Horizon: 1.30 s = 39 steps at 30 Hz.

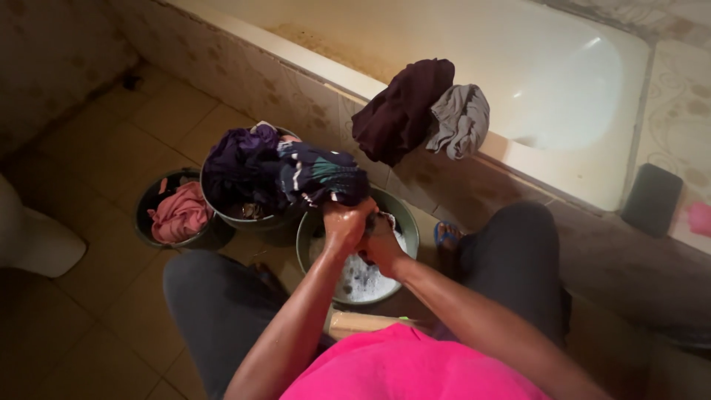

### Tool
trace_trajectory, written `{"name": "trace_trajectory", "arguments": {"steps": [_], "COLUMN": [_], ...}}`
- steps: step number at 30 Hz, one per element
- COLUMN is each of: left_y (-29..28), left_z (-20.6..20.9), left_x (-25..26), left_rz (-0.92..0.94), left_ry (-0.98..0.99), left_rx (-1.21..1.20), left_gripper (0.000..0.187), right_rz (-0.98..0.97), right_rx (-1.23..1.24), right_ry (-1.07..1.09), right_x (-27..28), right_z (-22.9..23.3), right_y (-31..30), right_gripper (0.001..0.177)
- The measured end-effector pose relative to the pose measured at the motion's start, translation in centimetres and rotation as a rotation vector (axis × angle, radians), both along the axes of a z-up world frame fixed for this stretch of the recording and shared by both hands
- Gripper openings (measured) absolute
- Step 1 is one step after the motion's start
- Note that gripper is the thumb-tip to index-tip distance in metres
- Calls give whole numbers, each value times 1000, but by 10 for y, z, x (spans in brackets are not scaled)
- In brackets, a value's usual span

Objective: Washing clothes by hand in a bucket in a bathroom.

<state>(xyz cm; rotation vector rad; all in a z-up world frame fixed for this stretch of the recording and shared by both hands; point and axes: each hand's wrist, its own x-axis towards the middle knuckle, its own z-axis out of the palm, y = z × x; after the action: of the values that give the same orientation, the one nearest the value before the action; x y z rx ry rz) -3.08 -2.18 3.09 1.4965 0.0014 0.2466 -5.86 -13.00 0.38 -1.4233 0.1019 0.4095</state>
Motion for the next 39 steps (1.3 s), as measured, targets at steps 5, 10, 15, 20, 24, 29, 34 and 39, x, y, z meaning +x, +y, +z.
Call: {"name": "trace_trajectory", "arguments": {"steps": [5, 10, 15, 20, 24, 29, 34, 39], "left_y": [6, 26, 18, 24, 39, 61, 100, 170], "left_z": [0, -51, -24, -4, -3, 12, 8, 30], "left_x": [7, 26, 15, 14, 14, 3, 10, 51], "left_rz": [-14, -397, -299, -274, -196, -124, 217, 302], "left_ry": [110, -193, 189, 163, 668, 510, 146, -7], "left_rx": [107, 381, -97, -211, 0, 583, 763, 962], "left_gripper": [11, 12, 14, 14, 27, 40, 40, 39], "right_rz": [-39, 59, 128, 167, 264, 451, 253, 260], "right_rx": [83, 32, 91, -23, 34, 176, 50, 136], "right_ry": [173, 115, 103, 151, 105, 260, -94, -290], "right_x": [-11, -7, -5, -7, -10, -1, 25, 84], "right_z": [10, -8, -23, -11, 7, -14, -36, -64], "right_y": [4, -1, -6, -4, 8, 27, 77, 158], "right_gripper": [41, 36, 28, 24, 25, 31, 48, 55]}}
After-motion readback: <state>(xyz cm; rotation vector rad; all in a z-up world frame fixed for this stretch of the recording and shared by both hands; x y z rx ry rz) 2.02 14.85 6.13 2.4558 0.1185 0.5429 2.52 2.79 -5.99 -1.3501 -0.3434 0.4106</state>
